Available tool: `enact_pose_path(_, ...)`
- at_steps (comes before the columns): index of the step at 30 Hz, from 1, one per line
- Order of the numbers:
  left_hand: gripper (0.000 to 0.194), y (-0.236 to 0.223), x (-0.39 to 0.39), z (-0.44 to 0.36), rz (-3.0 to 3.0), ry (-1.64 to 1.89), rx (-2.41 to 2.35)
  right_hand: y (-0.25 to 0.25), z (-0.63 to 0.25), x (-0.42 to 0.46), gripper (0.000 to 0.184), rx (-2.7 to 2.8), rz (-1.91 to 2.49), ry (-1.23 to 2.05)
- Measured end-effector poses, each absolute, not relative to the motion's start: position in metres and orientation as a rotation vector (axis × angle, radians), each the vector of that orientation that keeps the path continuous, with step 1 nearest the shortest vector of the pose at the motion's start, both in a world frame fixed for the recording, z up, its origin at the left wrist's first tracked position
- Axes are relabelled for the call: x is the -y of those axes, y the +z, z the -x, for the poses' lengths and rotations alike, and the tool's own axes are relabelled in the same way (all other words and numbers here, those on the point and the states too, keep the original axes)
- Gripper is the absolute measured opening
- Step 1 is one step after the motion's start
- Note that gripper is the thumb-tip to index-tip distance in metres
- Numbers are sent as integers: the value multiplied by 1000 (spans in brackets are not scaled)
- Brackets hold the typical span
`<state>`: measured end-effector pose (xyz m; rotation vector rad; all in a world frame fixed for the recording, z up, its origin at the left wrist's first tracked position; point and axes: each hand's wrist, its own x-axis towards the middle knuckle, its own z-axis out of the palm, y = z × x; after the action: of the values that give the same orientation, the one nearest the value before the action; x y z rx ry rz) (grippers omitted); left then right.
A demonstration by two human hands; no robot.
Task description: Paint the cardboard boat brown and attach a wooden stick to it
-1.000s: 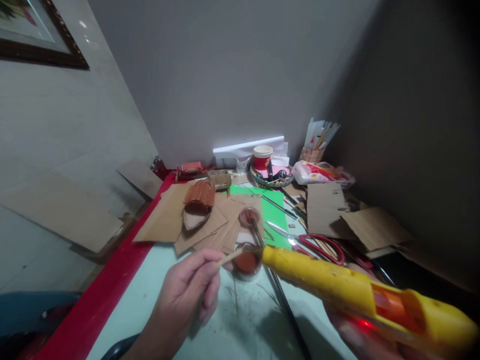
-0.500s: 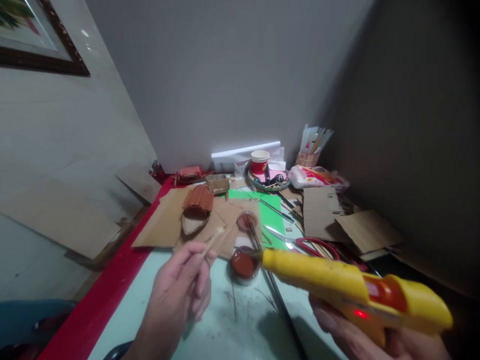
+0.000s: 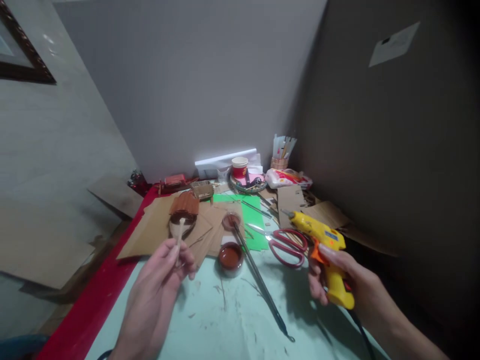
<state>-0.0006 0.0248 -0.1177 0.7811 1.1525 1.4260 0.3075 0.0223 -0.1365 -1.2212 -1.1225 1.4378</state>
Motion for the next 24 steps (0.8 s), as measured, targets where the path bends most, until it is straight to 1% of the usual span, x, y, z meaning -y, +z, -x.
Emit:
enact_pose_path(4,21,-122,-15,6,-672,1380,-1245,-148,-313,-6,59,1154,1441,1431)
enact_pose_path(6,26,-123,-10,7,-591,1394,-1282,-153,-316,-2,61,1183,1571,1369)
enact_pose_path(11,23,-119,3,6,-483,1454,-1339,-163,-326,-7,64,1400,1854,1057)
enact_pose_path(14,21,-113,8,9,-447,1585,-1301,-173,-330,-13,67,1564,1893,960)
enact_pose_path(16,24,-108,11,16,-455,1707,-1233,-181,-331,-16,69,1651,1908,899)
enact_pose_path(19,29,-97,13,29,-550,1952,-1147,-194,-331,-16,69,1739,1931,784)
enact_pose_path(21,28,-90,14,35,-636,2111,-1103,-202,-332,-17,67,1789,1929,697)
enact_pose_path(23,27,-85,15,34,-677,2146,-1085,-209,-333,-18,62,1844,1898,622)
enact_pose_path(24,26,-83,16,32,-647,2095,-1113,-211,-334,-19,59,1872,1877,594)
